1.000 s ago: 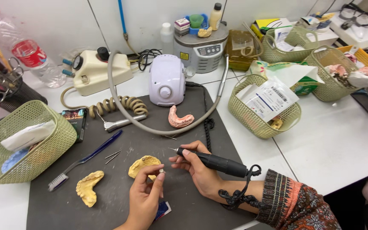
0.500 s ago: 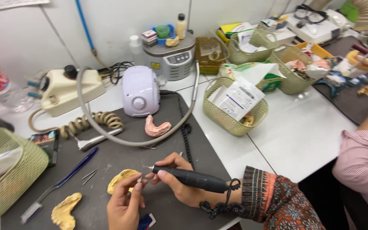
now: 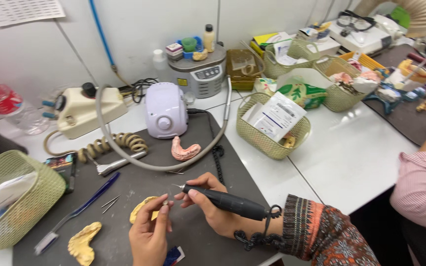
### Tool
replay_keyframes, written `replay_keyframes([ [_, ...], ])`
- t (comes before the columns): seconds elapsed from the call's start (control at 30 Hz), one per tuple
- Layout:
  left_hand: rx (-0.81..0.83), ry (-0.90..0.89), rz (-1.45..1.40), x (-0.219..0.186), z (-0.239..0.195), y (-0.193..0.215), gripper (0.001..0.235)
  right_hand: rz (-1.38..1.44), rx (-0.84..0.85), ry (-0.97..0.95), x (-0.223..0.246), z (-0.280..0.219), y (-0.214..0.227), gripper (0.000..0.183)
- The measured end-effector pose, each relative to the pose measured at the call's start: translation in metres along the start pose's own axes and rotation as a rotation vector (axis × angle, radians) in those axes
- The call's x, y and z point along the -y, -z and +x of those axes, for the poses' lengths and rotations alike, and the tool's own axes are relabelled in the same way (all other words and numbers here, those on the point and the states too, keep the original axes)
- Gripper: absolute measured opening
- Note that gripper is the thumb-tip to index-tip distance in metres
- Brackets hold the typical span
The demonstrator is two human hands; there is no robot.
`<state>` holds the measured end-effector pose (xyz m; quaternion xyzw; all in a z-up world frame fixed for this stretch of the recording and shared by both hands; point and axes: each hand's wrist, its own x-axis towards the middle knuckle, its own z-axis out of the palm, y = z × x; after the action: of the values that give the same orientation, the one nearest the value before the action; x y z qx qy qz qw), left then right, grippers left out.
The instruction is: The person uses a rotary handpiece to grind and shape a small dental prosthesis component. They rotate the piece in their fingers to access different surfaces and continue refining the shape throughout the clip.
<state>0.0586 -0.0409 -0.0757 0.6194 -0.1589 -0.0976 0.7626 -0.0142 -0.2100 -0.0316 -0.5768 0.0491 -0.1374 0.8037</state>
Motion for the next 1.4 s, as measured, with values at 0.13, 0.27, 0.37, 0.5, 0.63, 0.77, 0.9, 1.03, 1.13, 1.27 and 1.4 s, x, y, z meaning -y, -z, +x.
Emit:
replay_keyframes([
  [0.13,0.085,-0.072,-0.075,-0.040,-0.002,-0.011,0.026,0.049,-0.007,0.056,0.001,0.004,0.001,0.021],
  [0.27,0.231,-0.321,-0.086,-0.096,0.001,-0.018,0.024,0.186,0.068,0.271,0.014,0.015,-0.009,0.019],
  [0.37,0.229,-0.438,-0.083,-0.132,0.007,-0.024,0.024,0.263,0.128,0.409,0.033,0.025,-0.020,0.018],
  [0.5,0.288,-0.555,-0.107,-0.167,0.006,-0.024,0.026,0.411,0.249,0.559,0.061,0.030,-0.035,0.016],
  [0.63,0.345,-0.560,-0.073,-0.183,-0.004,-0.020,0.026,0.438,0.285,0.677,0.080,0.022,-0.040,0.020],
  [0.77,0.366,-0.603,0.058,-0.186,-0.005,-0.014,0.027,0.399,0.300,0.681,0.090,0.002,-0.031,0.020],
  [0.9,0.405,-0.447,-0.045,-0.179,-0.005,-0.017,0.027,0.321,0.275,0.713,0.081,-0.017,-0.027,0.022],
  [1.03,0.430,-0.407,-0.124,-0.172,-0.006,-0.019,0.023,0.230,0.292,0.715,0.073,-0.026,-0.026,0.021],
  [1.13,0.431,-0.374,-0.151,-0.171,-0.008,-0.020,0.021,0.198,0.309,0.745,0.072,-0.026,-0.024,0.022],
  [1.27,0.411,-0.339,-0.174,-0.172,-0.010,-0.021,0.024,0.180,0.308,0.743,0.071,-0.031,-0.023,0.020],
  [1.4,0.444,-0.371,-0.151,-0.175,-0.010,-0.017,0.024,0.203,0.351,0.714,0.069,-0.037,-0.018,0.020],
])
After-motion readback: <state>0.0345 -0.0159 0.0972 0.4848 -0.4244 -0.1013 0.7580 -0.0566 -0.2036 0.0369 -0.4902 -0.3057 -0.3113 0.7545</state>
